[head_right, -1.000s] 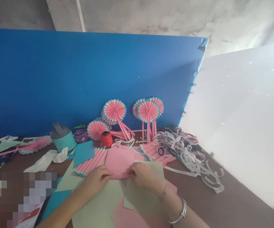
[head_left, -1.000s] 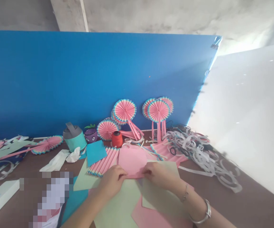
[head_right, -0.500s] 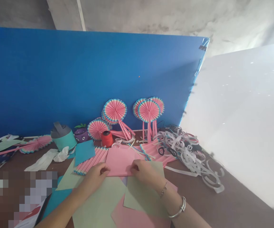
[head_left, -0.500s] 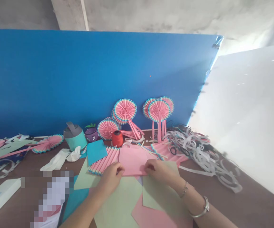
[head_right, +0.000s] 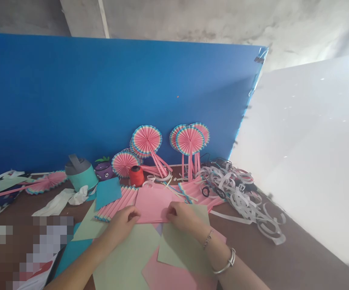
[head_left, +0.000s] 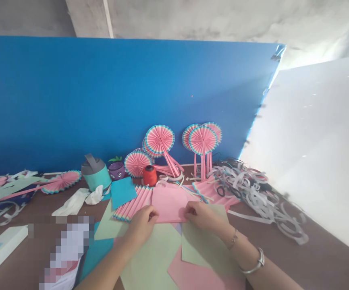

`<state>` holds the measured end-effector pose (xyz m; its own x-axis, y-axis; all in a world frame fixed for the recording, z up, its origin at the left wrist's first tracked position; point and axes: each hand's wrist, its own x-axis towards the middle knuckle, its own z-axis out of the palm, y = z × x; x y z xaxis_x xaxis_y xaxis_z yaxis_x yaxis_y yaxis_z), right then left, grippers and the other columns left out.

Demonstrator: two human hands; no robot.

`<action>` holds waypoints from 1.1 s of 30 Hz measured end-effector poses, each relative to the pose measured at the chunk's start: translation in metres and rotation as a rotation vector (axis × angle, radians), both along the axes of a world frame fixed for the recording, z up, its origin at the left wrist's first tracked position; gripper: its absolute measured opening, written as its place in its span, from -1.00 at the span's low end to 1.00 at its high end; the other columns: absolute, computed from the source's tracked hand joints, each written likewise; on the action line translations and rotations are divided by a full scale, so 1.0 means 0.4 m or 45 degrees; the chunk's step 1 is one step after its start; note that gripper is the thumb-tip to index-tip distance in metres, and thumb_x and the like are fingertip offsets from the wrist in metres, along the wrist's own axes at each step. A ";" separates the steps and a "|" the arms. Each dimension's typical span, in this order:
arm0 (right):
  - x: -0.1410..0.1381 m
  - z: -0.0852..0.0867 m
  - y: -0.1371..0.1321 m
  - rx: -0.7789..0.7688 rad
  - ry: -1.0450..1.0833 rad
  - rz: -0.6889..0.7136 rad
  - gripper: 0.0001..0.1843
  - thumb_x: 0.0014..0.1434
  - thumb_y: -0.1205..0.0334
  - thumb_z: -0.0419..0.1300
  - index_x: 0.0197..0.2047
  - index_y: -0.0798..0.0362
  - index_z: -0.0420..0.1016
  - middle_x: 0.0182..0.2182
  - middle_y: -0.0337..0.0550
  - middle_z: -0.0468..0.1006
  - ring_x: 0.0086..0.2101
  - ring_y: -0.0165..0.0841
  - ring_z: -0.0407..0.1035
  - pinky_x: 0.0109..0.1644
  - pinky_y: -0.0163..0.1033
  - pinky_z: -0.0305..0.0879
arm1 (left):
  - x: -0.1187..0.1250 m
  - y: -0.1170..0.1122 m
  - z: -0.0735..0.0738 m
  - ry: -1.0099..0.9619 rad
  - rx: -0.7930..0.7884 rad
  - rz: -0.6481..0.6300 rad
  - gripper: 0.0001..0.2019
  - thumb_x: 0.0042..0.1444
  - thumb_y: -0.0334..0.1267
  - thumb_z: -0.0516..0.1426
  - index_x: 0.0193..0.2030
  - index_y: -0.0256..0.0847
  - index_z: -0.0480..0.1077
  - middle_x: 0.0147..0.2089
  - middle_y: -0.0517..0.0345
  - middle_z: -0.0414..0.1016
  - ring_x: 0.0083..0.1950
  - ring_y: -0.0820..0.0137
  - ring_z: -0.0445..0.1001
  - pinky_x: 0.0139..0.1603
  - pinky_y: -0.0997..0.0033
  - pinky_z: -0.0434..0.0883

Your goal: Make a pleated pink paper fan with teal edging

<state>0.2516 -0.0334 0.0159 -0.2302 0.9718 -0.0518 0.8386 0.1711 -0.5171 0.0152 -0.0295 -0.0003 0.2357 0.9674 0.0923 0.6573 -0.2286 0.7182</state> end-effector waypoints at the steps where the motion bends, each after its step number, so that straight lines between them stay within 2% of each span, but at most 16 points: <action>1: 0.000 0.001 -0.001 0.001 -0.001 0.004 -0.88 0.07 0.33 0.08 -0.38 0.07 0.45 -0.41 -0.20 0.56 -0.41 -0.39 0.37 -0.40 -0.36 0.07 | 0.000 0.001 0.000 -0.003 0.000 -0.002 -0.86 0.02 -0.45 0.03 -0.39 -0.22 0.40 -0.32 0.12 0.50 -0.26 0.38 0.45 -0.23 0.42 0.31; 9: -0.005 0.007 -0.008 0.013 -0.008 0.006 -0.86 0.06 0.35 0.07 -0.40 0.07 0.45 -0.44 -0.21 0.54 -0.43 -0.41 0.34 -0.40 -0.35 0.04 | 0.002 -0.010 0.017 0.083 0.029 -0.038 -0.85 0.03 -0.47 0.03 -0.41 -0.22 0.39 -0.34 0.13 0.47 -0.28 0.40 0.42 -0.27 0.44 0.30; 14: -0.009 0.014 -0.018 0.061 -0.079 0.015 -0.84 0.09 0.34 0.05 -0.39 0.04 0.46 -0.44 -0.22 0.55 -0.43 -0.40 0.34 -0.41 -0.35 0.01 | 0.008 -0.024 0.022 0.311 0.267 -0.109 -0.81 0.10 -0.49 0.00 -0.41 -0.19 0.37 -0.33 0.12 0.41 -0.25 0.36 0.38 -0.26 0.39 0.29; 19: -0.023 0.035 -0.034 0.135 -0.194 0.034 -0.84 0.11 0.40 0.05 -0.39 0.04 0.43 -0.42 -0.20 0.56 -0.42 -0.39 0.36 -0.40 -0.34 0.02 | 0.033 -0.051 0.018 0.578 0.484 -0.185 -0.71 0.07 -0.62 -0.07 -0.37 -0.18 0.36 -0.26 0.09 0.37 -0.21 0.32 0.33 -0.27 0.37 0.27; 22: -0.032 0.045 -0.040 0.176 -0.269 0.044 -0.83 0.11 0.42 0.03 -0.40 0.05 0.41 -0.38 -0.17 0.57 -0.39 -0.37 0.39 -0.37 -0.33 0.04 | 0.046 -0.073 0.005 0.710 0.546 -0.278 -0.63 0.03 -0.67 -0.09 -0.26 -0.16 0.38 -0.22 0.10 0.37 -0.19 0.32 0.33 -0.26 0.39 0.28; 24: -0.034 0.045 -0.040 0.191 -0.310 0.043 -0.84 0.11 0.43 0.04 -0.41 0.06 0.40 -0.36 -0.15 0.57 -0.38 -0.36 0.40 -0.37 -0.33 0.05 | 0.051 -0.088 -0.011 0.805 0.609 -0.321 -0.55 -0.01 -0.68 -0.10 -0.11 -0.16 0.37 -0.20 0.09 0.39 -0.18 0.30 0.34 -0.22 0.37 0.31; 27: -0.032 0.038 -0.038 0.193 -0.315 0.051 -0.84 0.11 0.43 0.03 -0.41 0.06 0.39 -0.37 -0.14 0.56 -0.38 -0.36 0.40 -0.37 -0.33 0.05 | 0.058 -0.106 -0.037 0.950 0.723 -0.321 -0.43 -0.07 -0.66 -0.08 0.11 -0.26 0.27 -0.13 -0.02 0.41 -0.13 0.20 0.36 -0.12 0.21 0.35; 29: -0.029 0.035 -0.038 0.184 -0.284 0.065 -0.83 0.10 0.44 0.02 -0.40 0.06 0.39 -0.37 -0.15 0.56 -0.38 -0.37 0.40 -0.36 -0.33 0.07 | 0.062 -0.114 -0.052 1.006 0.775 -0.307 -0.38 -0.09 -0.65 -0.08 0.18 -0.31 0.20 -0.06 -0.09 0.41 -0.06 0.14 0.36 -0.05 0.10 0.35; 33: -0.024 0.036 -0.043 0.180 -0.245 0.087 -0.80 0.11 0.46 -0.01 -0.38 0.06 0.40 -0.36 -0.16 0.56 -0.36 -0.37 0.41 -0.34 -0.33 0.08 | 0.062 -0.118 -0.075 0.976 0.825 -0.296 -0.34 -0.08 -0.64 -0.09 0.23 -0.30 0.14 0.11 -0.16 0.34 0.15 0.10 0.29 0.10 0.03 0.29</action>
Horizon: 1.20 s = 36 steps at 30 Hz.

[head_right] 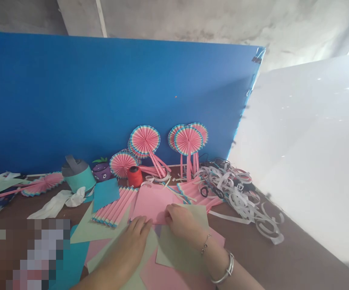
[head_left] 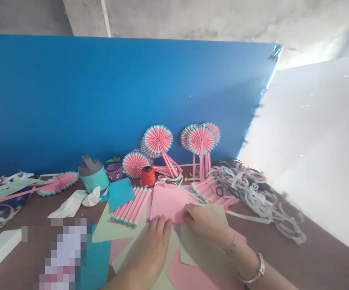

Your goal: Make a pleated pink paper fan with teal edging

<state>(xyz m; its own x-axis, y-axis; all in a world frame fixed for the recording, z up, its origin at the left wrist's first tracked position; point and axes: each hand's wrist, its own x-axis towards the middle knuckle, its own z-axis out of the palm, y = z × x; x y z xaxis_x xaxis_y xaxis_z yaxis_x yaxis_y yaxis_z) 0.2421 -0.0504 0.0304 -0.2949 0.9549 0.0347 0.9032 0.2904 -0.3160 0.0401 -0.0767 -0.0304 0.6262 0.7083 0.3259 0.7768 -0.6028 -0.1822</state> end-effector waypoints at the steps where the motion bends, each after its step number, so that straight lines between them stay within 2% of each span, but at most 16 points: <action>1: 0.001 0.000 -0.001 0.002 0.001 0.004 -0.80 0.11 0.45 -0.01 -0.37 0.06 0.40 -0.36 -0.16 0.56 -0.35 -0.37 0.41 -0.33 -0.33 0.09 | -0.002 0.001 -0.006 -0.007 0.001 -0.008 -0.34 -0.07 -0.63 -0.08 0.25 -0.30 0.12 0.15 -0.17 0.31 0.20 0.08 0.25 0.13 0.02 0.27; 4: 0.005 -0.006 0.001 -0.011 0.018 0.012 -0.79 0.15 0.43 -0.03 -0.36 0.06 0.40 -0.35 -0.16 0.55 -0.34 -0.38 0.40 -0.32 -0.34 0.10 | -0.010 0.006 -0.027 -0.027 -0.021 -0.006 -0.30 -0.06 -0.61 -0.07 0.29 -0.27 0.04 0.26 -0.16 0.21 0.29 0.04 0.13 0.19 -0.04 0.20; 9: 0.008 -0.018 0.010 -0.051 0.018 0.032 -0.77 0.17 0.37 -0.03 -0.47 0.08 0.35 -0.43 -0.19 0.49 -0.43 -0.43 0.35 -0.37 -0.38 0.06 | -0.013 0.019 -0.045 -0.002 -0.126 0.023 -0.23 -0.10 -0.65 -0.10 0.32 -0.18 0.00 0.31 -0.12 0.16 0.33 0.03 0.09 0.22 -0.11 0.14; 18: 0.007 -0.036 0.016 -0.012 -0.055 0.026 -0.74 0.19 0.39 -0.05 -0.48 0.09 0.34 -0.46 -0.22 0.45 -0.44 -0.45 0.31 -0.37 -0.38 0.01 | -0.007 0.020 -0.009 0.031 -0.354 0.063 -0.24 -0.06 -0.62 -0.10 0.34 -0.17 0.00 0.38 -0.12 0.02 0.39 0.05 -0.08 0.29 -0.14 0.00; 22: 0.007 -0.039 0.016 0.011 -0.062 0.029 -0.74 0.18 0.39 -0.04 -0.50 0.09 0.33 -0.48 -0.24 0.43 -0.47 -0.47 0.29 -0.39 -0.39 0.00 | 0.003 0.022 0.005 0.051 -0.453 0.115 -0.26 -0.07 -0.60 -0.09 0.33 -0.21 0.04 0.38 -0.17 0.00 0.38 0.04 -0.05 0.29 -0.16 -0.02; 30: 0.004 -0.038 0.013 0.015 -0.023 0.050 -0.75 0.18 0.41 -0.05 -0.47 0.10 0.35 -0.45 -0.20 0.44 -0.44 -0.46 0.28 -0.35 -0.38 0.03 | 0.013 0.010 0.062 0.116 -0.549 0.115 -0.31 -0.01 -0.54 -0.10 0.34 -0.27 0.02 0.37 -0.28 -0.01 0.38 0.01 -0.07 0.28 -0.17 -0.02; 36: 0.007 -0.034 0.013 -0.045 -0.012 0.023 -0.77 0.16 0.39 -0.04 -0.44 0.09 0.38 -0.42 -0.18 0.46 -0.44 -0.44 0.29 -0.36 -0.36 0.03 | 0.011 0.008 0.048 0.149 -0.476 0.130 -0.29 -0.03 -0.54 -0.07 0.34 -0.23 0.03 0.36 -0.27 0.01 0.36 -0.07 -0.02 0.23 -0.25 0.05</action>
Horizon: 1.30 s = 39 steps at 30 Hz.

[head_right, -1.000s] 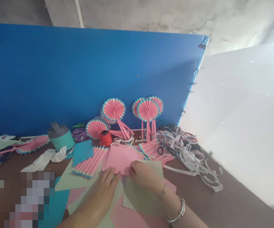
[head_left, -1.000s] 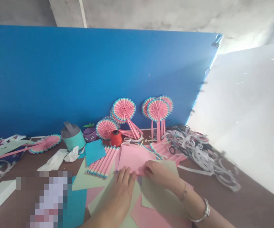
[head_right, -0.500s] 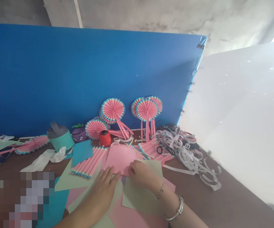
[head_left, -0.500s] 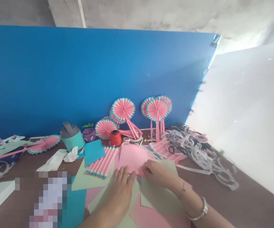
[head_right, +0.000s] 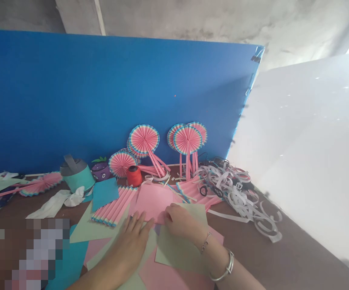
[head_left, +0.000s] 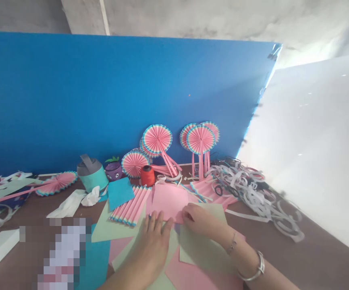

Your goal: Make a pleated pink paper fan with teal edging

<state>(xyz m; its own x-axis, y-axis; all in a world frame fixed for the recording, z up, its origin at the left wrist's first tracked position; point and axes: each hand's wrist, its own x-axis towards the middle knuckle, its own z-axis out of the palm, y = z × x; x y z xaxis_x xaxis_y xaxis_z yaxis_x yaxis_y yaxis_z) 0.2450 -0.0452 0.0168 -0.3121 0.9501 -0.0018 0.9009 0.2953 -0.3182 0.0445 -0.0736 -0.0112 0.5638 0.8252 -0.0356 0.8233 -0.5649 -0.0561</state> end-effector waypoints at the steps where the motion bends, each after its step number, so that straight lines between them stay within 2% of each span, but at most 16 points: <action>1: 0.003 0.001 0.002 -0.006 -0.005 -0.006 -0.79 0.15 0.38 -0.03 -0.44 0.09 0.39 -0.42 -0.18 0.47 -0.43 -0.43 0.30 -0.36 -0.36 0.03 | 0.000 0.001 -0.005 0.001 0.028 0.001 -0.29 -0.03 -0.54 -0.07 0.34 -0.22 0.03 0.36 -0.26 0.02 0.36 -0.09 -0.01 0.22 -0.27 0.06; 3: 0.012 0.004 0.007 -0.008 -0.045 -0.056 -0.81 0.13 0.37 -0.01 -0.42 0.08 0.40 -0.41 -0.18 0.50 -0.40 -0.41 0.34 -0.37 -0.35 0.02 | -0.001 0.001 -0.013 -0.005 0.091 0.001 -0.29 -0.03 -0.54 -0.05 0.33 -0.17 0.05 0.35 -0.22 0.08 0.34 -0.09 0.03 0.19 -0.29 0.08; 8: 0.032 0.014 0.025 -0.003 -0.278 -0.437 -0.79 0.13 0.40 -0.01 -0.30 0.08 0.44 -0.35 -0.06 0.56 -0.32 -0.26 0.44 -0.44 -0.31 -0.05 | -0.001 -0.009 -0.020 -0.074 0.218 0.020 -0.47 0.12 -0.37 -0.02 0.27 -0.10 0.18 0.27 -0.14 0.25 0.27 -0.05 0.20 0.17 -0.27 0.13; 10: 0.030 0.019 0.029 -0.009 -0.297 -0.499 -0.77 0.17 0.38 -0.04 -0.26 0.09 0.44 -0.31 -0.01 0.57 -0.28 -0.23 0.45 -0.45 -0.30 -0.05 | 0.002 -0.014 -0.022 -0.102 0.273 0.050 -0.54 0.18 -0.29 -0.03 0.24 -0.06 0.23 0.23 -0.12 0.31 0.24 -0.02 0.26 0.17 -0.26 0.14; 12: 0.020 0.024 0.026 0.008 -0.281 -0.501 -0.71 0.25 0.27 -0.08 -0.32 0.10 0.45 -0.34 0.01 0.57 -0.30 -0.23 0.45 -0.45 -0.29 -0.06 | 0.006 -0.018 -0.024 -0.118 0.295 0.068 -0.57 0.19 -0.25 -0.02 0.22 -0.04 0.26 0.21 -0.10 0.35 0.22 -0.01 0.29 0.17 -0.26 0.15; 16: -0.003 0.026 0.008 -0.045 -0.142 -0.342 -0.64 0.24 0.09 -0.01 -0.45 0.07 0.44 -0.48 -0.11 0.54 -0.44 -0.35 0.39 -0.46 -0.31 -0.09 | 0.012 -0.019 -0.025 -0.130 0.244 0.093 -0.56 0.18 -0.27 0.00 0.22 -0.04 0.26 0.22 -0.12 0.33 0.24 -0.02 0.26 0.17 -0.26 0.14; 19: -0.010 0.020 -0.007 -0.072 -0.066 -0.227 -0.72 0.19 0.18 0.02 -0.48 0.06 0.41 -0.51 -0.21 0.51 -0.49 -0.42 0.32 -0.46 -0.32 -0.12 | 0.013 -0.018 -0.023 -0.095 0.195 0.107 -0.50 0.13 -0.37 0.01 0.24 -0.09 0.23 0.24 -0.19 0.28 0.25 -0.07 0.22 0.17 -0.29 0.12; 22: -0.009 0.017 -0.012 -0.074 -0.087 -0.195 -0.79 0.16 0.28 0.02 -0.48 0.06 0.39 -0.50 -0.22 0.50 -0.47 -0.42 0.31 -0.44 -0.32 -0.13 | 0.013 -0.019 -0.023 -0.096 0.169 0.119 -0.48 0.11 -0.39 0.01 0.25 -0.12 0.22 0.26 -0.22 0.25 0.27 -0.11 0.19 0.16 -0.30 0.12; 27: -0.007 0.028 -0.013 -0.100 -0.155 -0.194 -0.82 0.15 0.31 0.03 -0.43 0.07 0.41 -0.45 -0.17 0.51 -0.42 -0.39 0.33 -0.40 -0.31 -0.05 | 0.009 -0.027 -0.027 -0.142 0.175 0.111 -0.47 0.13 -0.34 -0.01 0.28 -0.09 0.17 0.29 -0.20 0.21 0.28 -0.13 0.16 0.16 -0.35 0.08; 29: -0.016 0.033 -0.018 -0.016 -0.215 -0.205 -0.85 0.13 0.34 0.05 -0.35 0.09 0.44 -0.36 -0.10 0.52 -0.35 -0.33 0.35 -0.35 -0.28 0.01 | 0.009 -0.030 -0.026 -0.141 0.178 0.116 -0.46 0.13 -0.33 -0.01 0.29 -0.10 0.14 0.30 -0.22 0.19 0.29 -0.13 0.13 0.16 -0.37 0.05; 31: -0.037 0.035 -0.029 0.135 -0.270 -0.109 -0.83 0.10 0.40 0.07 -0.24 0.11 0.45 -0.24 -0.03 0.51 -0.25 -0.26 0.34 -0.26 -0.23 0.06 | 0.011 -0.031 -0.023 -0.126 0.162 0.105 -0.45 0.13 -0.34 -0.02 0.30 -0.12 0.14 0.31 -0.22 0.16 0.31 -0.13 0.10 0.17 -0.38 0.01; 32: -0.051 0.034 -0.036 0.203 -0.289 -0.005 -0.80 0.09 0.42 0.08 -0.21 0.11 0.45 -0.21 -0.01 0.50 -0.20 -0.23 0.33 -0.22 -0.21 0.08 | 0.012 -0.031 -0.021 -0.108 0.139 0.102 -0.45 0.12 -0.35 -0.02 0.29 -0.12 0.15 0.32 -0.23 0.15 0.32 -0.13 0.08 0.18 -0.39 0.00; 33: -0.067 0.031 -0.044 0.231 -0.309 0.125 -0.80 0.09 0.44 0.09 -0.21 0.10 0.46 -0.21 -0.01 0.50 -0.19 -0.22 0.32 -0.19 -0.19 0.09 | 0.014 -0.029 -0.019 -0.080 0.104 0.109 -0.44 0.09 -0.36 0.00 0.28 -0.12 0.17 0.32 -0.23 0.13 0.33 -0.14 0.06 0.18 -0.40 -0.01; 35: -0.099 0.022 -0.059 0.161 -0.364 0.311 -0.88 0.10 0.37 0.14 -0.28 0.14 0.49 -0.30 0.00 0.51 -0.24 -0.21 0.34 -0.20 -0.16 0.12 | 0.017 -0.027 -0.013 -0.022 0.013 0.147 -0.39 0.03 -0.40 0.05 0.28 -0.08 0.18 0.35 -0.23 0.08 0.33 -0.20 0.03 0.17 -0.42 -0.02; 36: -0.113 0.016 -0.065 0.138 -0.410 0.346 -0.85 0.05 0.35 0.18 -0.26 0.18 0.49 -0.31 0.03 0.52 -0.25 -0.19 0.35 -0.21 -0.16 0.14 | 0.018 -0.025 -0.010 -0.007 -0.031 0.175 -0.36 0.00 -0.41 0.06 0.28 -0.05 0.17 0.36 -0.23 0.05 0.33 -0.23 0.01 0.15 -0.43 -0.01; 39: -0.135 0.000 -0.079 0.075 -0.491 0.272 -0.71 -0.04 0.42 0.23 -0.17 0.23 0.48 -0.32 0.10 0.52 -0.28 -0.18 0.40 -0.28 -0.19 0.18 | 0.016 -0.022 -0.004 -0.042 -0.085 0.224 -0.35 0.05 -0.38 0.05 0.32 0.05 0.07 0.38 -0.21 0.00 0.33 -0.27 -0.02 0.13 -0.43 0.03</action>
